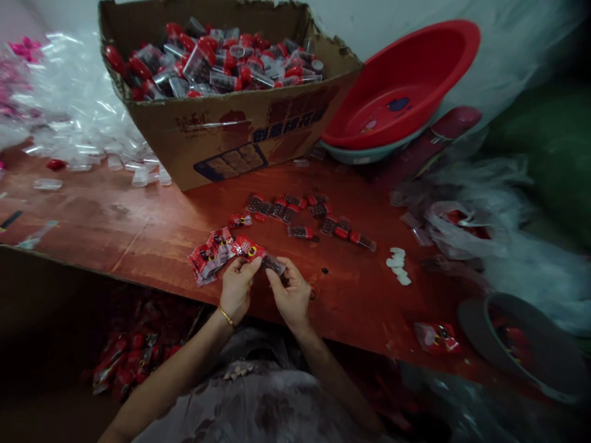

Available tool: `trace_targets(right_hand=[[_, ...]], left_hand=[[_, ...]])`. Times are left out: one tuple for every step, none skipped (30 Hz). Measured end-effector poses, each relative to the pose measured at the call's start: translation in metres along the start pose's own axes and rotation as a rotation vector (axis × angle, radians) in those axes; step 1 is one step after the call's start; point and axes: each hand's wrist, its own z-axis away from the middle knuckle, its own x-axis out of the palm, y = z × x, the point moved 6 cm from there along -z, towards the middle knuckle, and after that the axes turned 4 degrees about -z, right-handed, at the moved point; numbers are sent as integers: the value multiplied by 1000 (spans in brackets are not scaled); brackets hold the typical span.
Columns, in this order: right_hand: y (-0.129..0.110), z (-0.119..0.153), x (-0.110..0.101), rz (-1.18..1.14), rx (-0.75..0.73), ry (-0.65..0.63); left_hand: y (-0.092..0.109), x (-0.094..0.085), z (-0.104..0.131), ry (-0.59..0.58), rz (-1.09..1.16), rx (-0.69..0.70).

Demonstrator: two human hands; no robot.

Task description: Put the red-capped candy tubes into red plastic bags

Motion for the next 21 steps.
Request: trace_targets(right_hand=[[0, 0, 1, -5, 5, -7], [0, 0, 2, -12, 8, -15], [-1, 0, 4, -20, 8, -29], [-2, 1, 6, -26, 4, -50], [-3, 1, 9, -30, -3, -72], [-4, 2, 12, -37, -11, -91], [-5, 3, 15, -50, -15, -103], [-6, 4, 17, -68, -14, -110], [-7, 4, 18, -84, -6, -112], [-7, 3, 19, -97, 4, -118], [-8, 2, 20, -102, 12, -141], [-9, 1, 22, -99, 15, -187], [-9, 0, 24, -88, 11, -255], [-10, -2, 27, -71, 5, -332], [-9, -3, 29, -51, 2, -395], [-9, -4, 30, -29, 4, -432], [-7, -5, 30, -4, 10, -436], [-5, -7, 30, 20, 16, -415], [-4, -8, 31, 37, 19, -383], [-4, -8, 32, 44, 13, -363], [-5, -9, 33, 46, -8, -359]], left_hand=[[0, 1, 1, -12, 5, -4], [0, 2, 2, -31, 9, -12], [0, 4, 3, -54, 15, -20], [2, 6, 3, -75, 23, -27], [3, 7, 3, -92, 30, -31], [6, 7, 3, -99, 31, -26], [8, 7, 2, -101, 26, -14], [11, 7, 1, -107, 14, -2], [13, 7, 1, -115, -1, 8], [15, 6, 0, -124, -14, 21], [17, 5, 0, -136, -25, 32], [18, 4, 0, -152, -32, 34], [18, 2, -1, -167, -38, 29], [18, 0, -1, -176, -45, 20], [18, -2, -1, -178, -52, 11], [18, -5, 0, -178, -62, 8], [18, -7, 0, -178, -76, 16], [19, -9, 1, -176, -95, 37], [21, -11, 2, -174, -120, 63], [23, -13, 3, -172, -148, 84], [25, -16, 4, -164, -172, 94]])
